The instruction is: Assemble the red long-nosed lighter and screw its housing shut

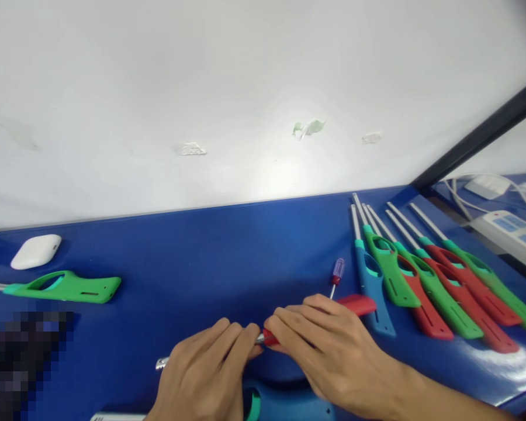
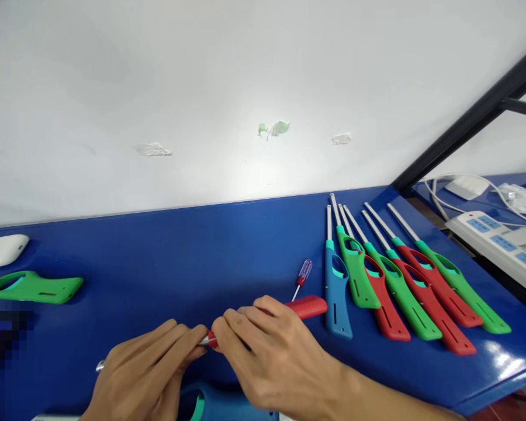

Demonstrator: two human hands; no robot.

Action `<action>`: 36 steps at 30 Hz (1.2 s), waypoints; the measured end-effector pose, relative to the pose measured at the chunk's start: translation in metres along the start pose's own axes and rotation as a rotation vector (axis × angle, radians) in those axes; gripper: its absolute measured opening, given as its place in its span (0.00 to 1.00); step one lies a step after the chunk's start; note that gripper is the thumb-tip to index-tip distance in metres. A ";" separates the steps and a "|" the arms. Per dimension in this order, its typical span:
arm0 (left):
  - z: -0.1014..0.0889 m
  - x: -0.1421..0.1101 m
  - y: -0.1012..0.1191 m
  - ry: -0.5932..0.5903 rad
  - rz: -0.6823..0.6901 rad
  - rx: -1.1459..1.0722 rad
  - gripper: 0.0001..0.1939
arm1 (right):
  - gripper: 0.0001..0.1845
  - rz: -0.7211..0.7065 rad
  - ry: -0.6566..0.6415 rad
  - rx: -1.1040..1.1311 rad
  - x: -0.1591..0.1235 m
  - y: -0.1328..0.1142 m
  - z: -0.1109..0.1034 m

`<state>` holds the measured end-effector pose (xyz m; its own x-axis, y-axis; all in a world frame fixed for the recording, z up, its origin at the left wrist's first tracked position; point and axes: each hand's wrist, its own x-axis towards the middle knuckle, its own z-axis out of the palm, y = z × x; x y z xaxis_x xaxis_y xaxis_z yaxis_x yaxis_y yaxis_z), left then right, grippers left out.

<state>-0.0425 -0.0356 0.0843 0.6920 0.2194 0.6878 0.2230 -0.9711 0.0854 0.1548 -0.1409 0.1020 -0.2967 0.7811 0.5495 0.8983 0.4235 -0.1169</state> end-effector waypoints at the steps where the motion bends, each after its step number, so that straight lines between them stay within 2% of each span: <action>1: 0.000 0.001 0.000 -0.007 -0.005 -0.010 0.11 | 0.21 0.006 -0.008 -0.005 0.001 0.000 0.000; 6: -0.001 0.003 -0.003 -0.018 0.022 -0.037 0.11 | 0.18 0.072 -0.203 -0.018 0.001 0.000 0.006; 11: -0.001 -0.001 -0.004 -0.001 0.041 -0.040 0.11 | 0.17 0.074 -0.223 -0.023 0.000 -0.002 0.006; 14: -0.003 0.000 -0.002 -0.002 0.044 -0.028 0.13 | 0.21 0.059 -0.294 -0.022 0.000 -0.002 0.003; 17: -0.007 0.003 -0.001 -0.029 0.062 0.017 0.16 | 0.20 0.040 -0.337 -0.011 0.000 -0.001 0.003; 21: -0.017 0.005 -0.002 -0.128 0.154 0.082 0.19 | 0.19 0.079 -0.307 0.052 0.001 0.001 0.001; 25: -0.016 -0.001 -0.005 -0.076 0.196 0.092 0.16 | 0.21 0.091 -0.256 0.071 0.002 0.003 -0.001; 29: -0.005 -0.007 -0.005 -0.047 0.114 0.050 0.17 | 0.18 0.060 -0.188 0.002 0.001 0.006 0.002; 32: 0.003 -0.004 -0.004 -0.069 0.064 0.067 0.14 | 0.16 0.051 -0.154 -0.032 0.000 0.009 0.005; 36: 0.006 -0.002 -0.004 -0.085 0.023 0.056 0.13 | 0.14 0.039 -0.137 -0.036 -0.001 0.010 0.008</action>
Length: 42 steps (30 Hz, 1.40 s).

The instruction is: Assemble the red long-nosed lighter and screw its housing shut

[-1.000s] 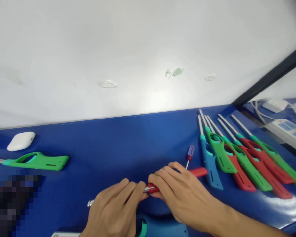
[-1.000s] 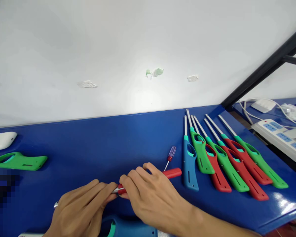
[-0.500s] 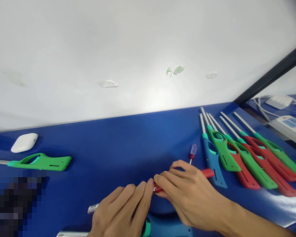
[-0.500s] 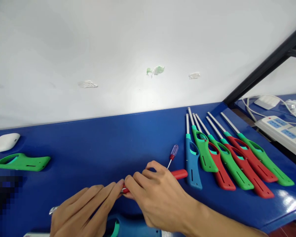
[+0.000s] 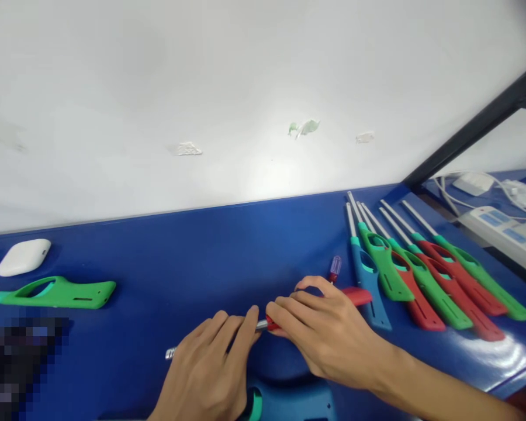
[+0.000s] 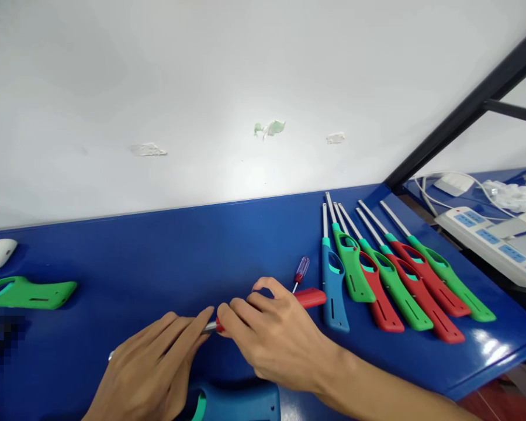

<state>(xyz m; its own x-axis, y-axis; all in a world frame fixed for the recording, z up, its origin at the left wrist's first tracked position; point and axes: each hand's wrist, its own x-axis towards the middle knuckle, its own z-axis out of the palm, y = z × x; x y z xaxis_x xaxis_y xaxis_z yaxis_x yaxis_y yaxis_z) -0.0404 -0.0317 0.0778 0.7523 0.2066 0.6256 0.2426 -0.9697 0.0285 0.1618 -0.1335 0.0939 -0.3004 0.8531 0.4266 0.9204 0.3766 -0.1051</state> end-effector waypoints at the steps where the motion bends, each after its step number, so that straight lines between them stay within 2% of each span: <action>1: 0.000 0.000 -0.001 0.008 -0.002 -0.014 0.14 | 0.13 0.002 -0.003 0.008 0.000 0.000 0.000; 8: -0.005 -0.002 -0.003 0.092 0.024 -0.050 0.16 | 0.14 0.014 0.015 0.078 0.000 -0.003 -0.002; 16: -0.004 0.004 0.000 0.069 -0.022 -0.054 0.12 | 0.14 -0.011 0.023 0.035 0.000 -0.002 -0.003; 23: -0.003 -0.001 -0.003 -0.177 -0.081 -0.229 0.15 | 0.15 -0.041 -0.012 0.013 0.000 0.000 0.000; 29: -0.006 -0.001 -0.007 -0.443 -0.227 -0.419 0.19 | 0.15 -0.056 -0.037 0.029 -0.002 -0.004 0.002; 32: -0.006 0.000 -0.008 -0.487 -0.268 -0.476 0.19 | 0.15 -0.059 -0.030 0.038 -0.002 -0.006 0.003; 36: -0.004 0.000 -0.005 -0.370 -0.244 -0.407 0.19 | 0.15 -0.038 -0.004 0.037 -0.002 -0.006 0.001; 42: -0.004 0.001 0.001 -0.086 -0.088 -0.193 0.12 | 0.14 -0.016 0.003 0.089 -0.004 -0.005 0.001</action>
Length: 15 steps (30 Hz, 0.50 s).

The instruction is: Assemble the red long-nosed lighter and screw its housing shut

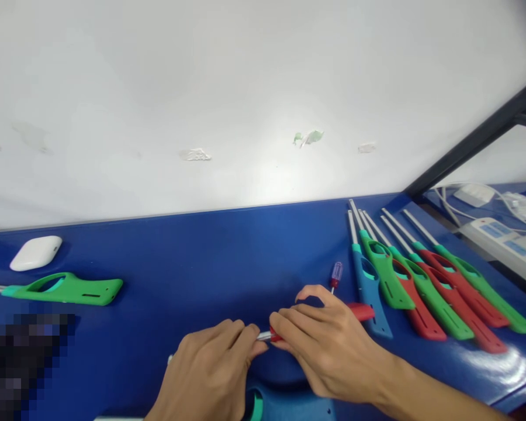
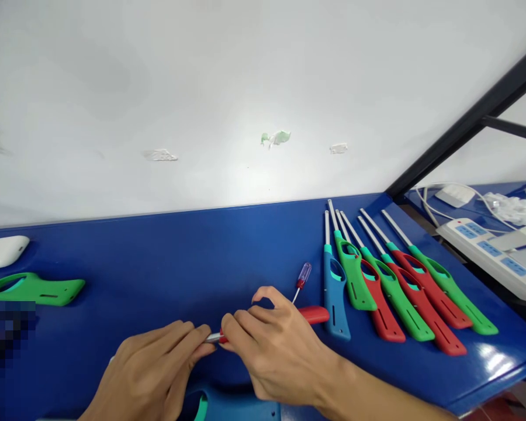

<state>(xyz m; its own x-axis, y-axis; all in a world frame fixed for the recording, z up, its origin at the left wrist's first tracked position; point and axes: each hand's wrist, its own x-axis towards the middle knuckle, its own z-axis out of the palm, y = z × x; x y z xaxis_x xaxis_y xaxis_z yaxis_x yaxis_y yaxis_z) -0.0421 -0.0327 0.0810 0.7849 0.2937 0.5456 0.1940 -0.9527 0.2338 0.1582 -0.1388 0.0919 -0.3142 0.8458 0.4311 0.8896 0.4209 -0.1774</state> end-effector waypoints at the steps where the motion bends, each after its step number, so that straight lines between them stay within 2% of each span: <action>1: 0.000 0.000 0.000 0.029 0.023 0.034 0.11 | 0.14 0.001 -0.001 0.005 0.000 0.000 0.000; 9: 0.000 0.003 0.002 0.132 0.123 0.143 0.08 | 0.13 0.020 -0.009 0.054 0.000 0.000 -0.002; 15: 0.003 -0.002 0.000 0.160 0.127 0.095 0.10 | 0.12 0.044 -0.020 0.108 0.000 0.000 -0.005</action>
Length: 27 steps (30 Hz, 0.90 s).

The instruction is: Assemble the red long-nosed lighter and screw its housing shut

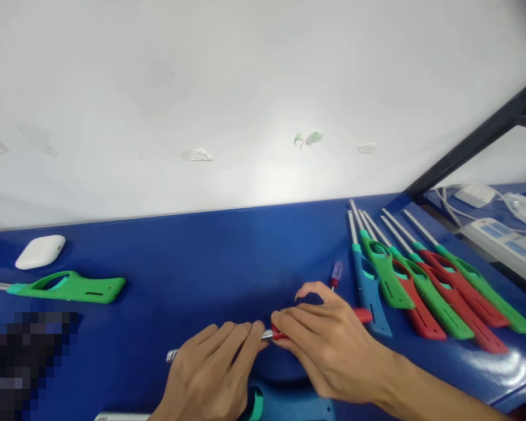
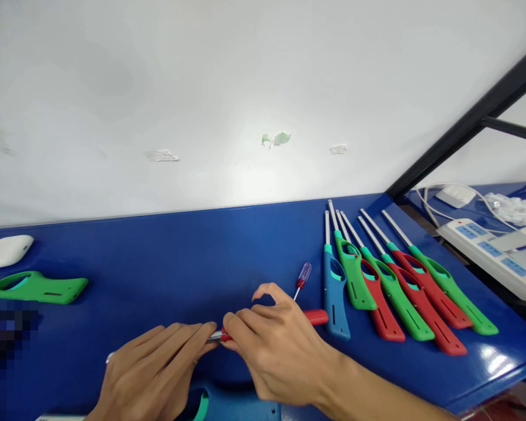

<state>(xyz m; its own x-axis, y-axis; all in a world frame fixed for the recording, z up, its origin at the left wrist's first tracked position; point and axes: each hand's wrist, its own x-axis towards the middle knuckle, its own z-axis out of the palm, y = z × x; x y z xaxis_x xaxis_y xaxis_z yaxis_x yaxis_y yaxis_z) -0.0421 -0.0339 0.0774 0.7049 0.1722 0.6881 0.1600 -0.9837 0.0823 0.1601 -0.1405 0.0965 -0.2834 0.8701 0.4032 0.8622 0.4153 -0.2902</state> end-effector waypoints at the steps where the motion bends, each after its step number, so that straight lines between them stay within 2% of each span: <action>1: 0.000 -0.001 0.000 0.008 -0.004 -0.006 0.10 | 0.12 0.001 0.002 0.005 0.000 0.000 0.000; 7: -0.005 0.001 0.000 0.020 0.049 0.029 0.14 | 0.12 0.040 -0.050 0.055 0.002 -0.001 -0.006; 11: -0.005 0.006 0.000 0.015 0.050 0.031 0.12 | 0.14 0.072 -0.130 0.062 0.002 -0.001 -0.011; 16: -0.001 0.013 -0.001 -0.009 0.000 0.023 0.13 | 0.16 0.048 -0.133 0.030 0.001 0.004 -0.010; 27: 0.001 0.009 -0.001 -0.075 0.015 0.038 0.12 | 0.16 -0.013 -0.173 0.011 0.004 0.005 -0.010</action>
<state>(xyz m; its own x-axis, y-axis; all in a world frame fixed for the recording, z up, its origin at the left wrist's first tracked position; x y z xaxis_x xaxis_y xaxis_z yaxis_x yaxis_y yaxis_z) -0.0353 -0.0309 0.0826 0.7572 0.1623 0.6326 0.1740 -0.9838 0.0442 0.1677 -0.1371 0.1054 -0.3633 0.8969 0.2520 0.8537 0.4288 -0.2955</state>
